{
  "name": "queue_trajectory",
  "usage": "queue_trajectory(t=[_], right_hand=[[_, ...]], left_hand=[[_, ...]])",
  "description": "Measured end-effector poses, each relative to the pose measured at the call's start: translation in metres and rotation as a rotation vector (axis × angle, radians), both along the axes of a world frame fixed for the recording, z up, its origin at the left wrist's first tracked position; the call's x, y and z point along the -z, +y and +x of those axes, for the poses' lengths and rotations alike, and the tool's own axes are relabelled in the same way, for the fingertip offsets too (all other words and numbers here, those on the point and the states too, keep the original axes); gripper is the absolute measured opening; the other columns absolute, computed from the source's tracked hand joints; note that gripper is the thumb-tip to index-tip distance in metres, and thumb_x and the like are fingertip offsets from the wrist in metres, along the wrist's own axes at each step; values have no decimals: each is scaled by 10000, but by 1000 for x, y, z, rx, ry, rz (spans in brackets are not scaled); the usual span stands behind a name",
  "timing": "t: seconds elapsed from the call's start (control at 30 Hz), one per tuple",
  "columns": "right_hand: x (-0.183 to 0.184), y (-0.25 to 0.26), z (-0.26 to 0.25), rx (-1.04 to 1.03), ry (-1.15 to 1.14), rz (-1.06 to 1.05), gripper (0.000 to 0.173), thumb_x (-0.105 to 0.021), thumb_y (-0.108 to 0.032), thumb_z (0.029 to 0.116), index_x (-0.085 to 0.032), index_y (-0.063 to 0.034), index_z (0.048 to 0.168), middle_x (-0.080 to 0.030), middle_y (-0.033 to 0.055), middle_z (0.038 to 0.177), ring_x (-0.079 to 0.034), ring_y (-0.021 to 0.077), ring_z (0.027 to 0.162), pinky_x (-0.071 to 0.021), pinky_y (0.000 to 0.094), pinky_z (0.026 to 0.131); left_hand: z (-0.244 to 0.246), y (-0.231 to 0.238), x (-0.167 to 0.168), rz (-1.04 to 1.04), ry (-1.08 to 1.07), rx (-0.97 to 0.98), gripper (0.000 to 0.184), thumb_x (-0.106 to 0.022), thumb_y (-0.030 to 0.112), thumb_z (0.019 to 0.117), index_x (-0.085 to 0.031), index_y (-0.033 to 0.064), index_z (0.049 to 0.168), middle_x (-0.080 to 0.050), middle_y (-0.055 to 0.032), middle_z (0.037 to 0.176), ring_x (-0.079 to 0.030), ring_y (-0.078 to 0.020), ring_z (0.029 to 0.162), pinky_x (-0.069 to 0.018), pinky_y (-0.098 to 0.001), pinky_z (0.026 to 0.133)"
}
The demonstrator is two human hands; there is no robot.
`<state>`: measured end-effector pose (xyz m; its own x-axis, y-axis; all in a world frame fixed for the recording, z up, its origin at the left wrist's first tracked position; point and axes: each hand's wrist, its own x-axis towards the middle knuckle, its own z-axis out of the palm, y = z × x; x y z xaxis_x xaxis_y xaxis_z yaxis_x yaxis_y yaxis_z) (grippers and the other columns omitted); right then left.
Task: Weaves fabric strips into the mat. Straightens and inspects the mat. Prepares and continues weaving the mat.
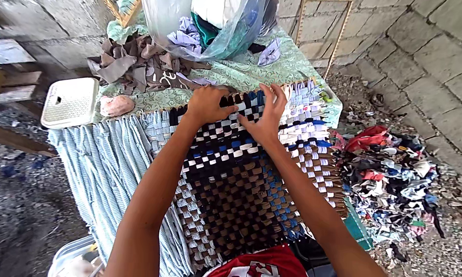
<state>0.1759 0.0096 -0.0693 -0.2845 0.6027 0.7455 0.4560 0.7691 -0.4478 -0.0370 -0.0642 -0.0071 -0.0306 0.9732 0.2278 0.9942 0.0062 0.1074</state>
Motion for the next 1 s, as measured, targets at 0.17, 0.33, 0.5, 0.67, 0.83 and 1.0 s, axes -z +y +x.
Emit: queue_trajectory(t=[0.17, 0.33, 0.5, 0.67, 0.83, 1.0], right_hand=[[-5, 6, -11, 110, -133, 2, 994, -836, -537, 643, -471, -240, 1518, -349, 166, 1610, -285, 399, 1491, -244, 619, 1178], [3, 21, -1, -5, -57, -1, 934, -831, -471, 688, -476, -230, 1517, -343, 144, 1617, -320, 378, 1468, -256, 603, 1173], [13, 16, 28, -294, 111, -89, 850, -830, -311, 804, -441, -93, 1528, -248, 197, 1661, -255, 320, 1544, -357, 497, 1222], [17, -13, 14, -59, 11, -102, 1049, -894, -507, 636, -459, -176, 1532, -212, 224, 1664, -250, 381, 1530, -350, 536, 1200], [12, -22, -6, 136, -112, -66, 1071, -832, -538, 621, -412, -250, 1564, -190, 269, 1660, -279, 452, 1488, -302, 579, 1173], [16, -8, 11, 78, -142, -44, 1044, -844, -486, 673, -379, -262, 1582, -212, 206, 1675, -296, 420, 1489, -324, 585, 1155]], left_hand=[[-2, 0, 3, 51, 0, 24, 623, -540, 659, 916, -708, 169, 1261, -747, -176, 1076, -705, -418, 1026, -518, -673, 851], [0, -1, 3, 38, -15, -7, 620, -539, 668, 919, -701, 196, 1288, -744, -170, 1112, -697, -420, 1057, -514, -675, 862], [1, -1, 0, 17, -33, -2, 618, -548, 668, 912, -704, 189, 1271, -742, -174, 1094, -696, -421, 1047, -514, -679, 863], [3, -2, -1, -46, -21, -18, 844, -544, 842, 805, -667, 189, 1326, -728, -196, 1141, -683, -443, 1080, -506, -699, 881], [3, -4, -3, -50, -37, -23, 785, -653, 750, 800, -656, 187, 1347, -718, -203, 1173, -669, -452, 1105, -499, -704, 883], [3, -4, -2, -35, -37, -28, 760, -658, 739, 806, -667, 191, 1331, -722, -188, 1168, -673, -432, 1105, -505, -685, 881]])
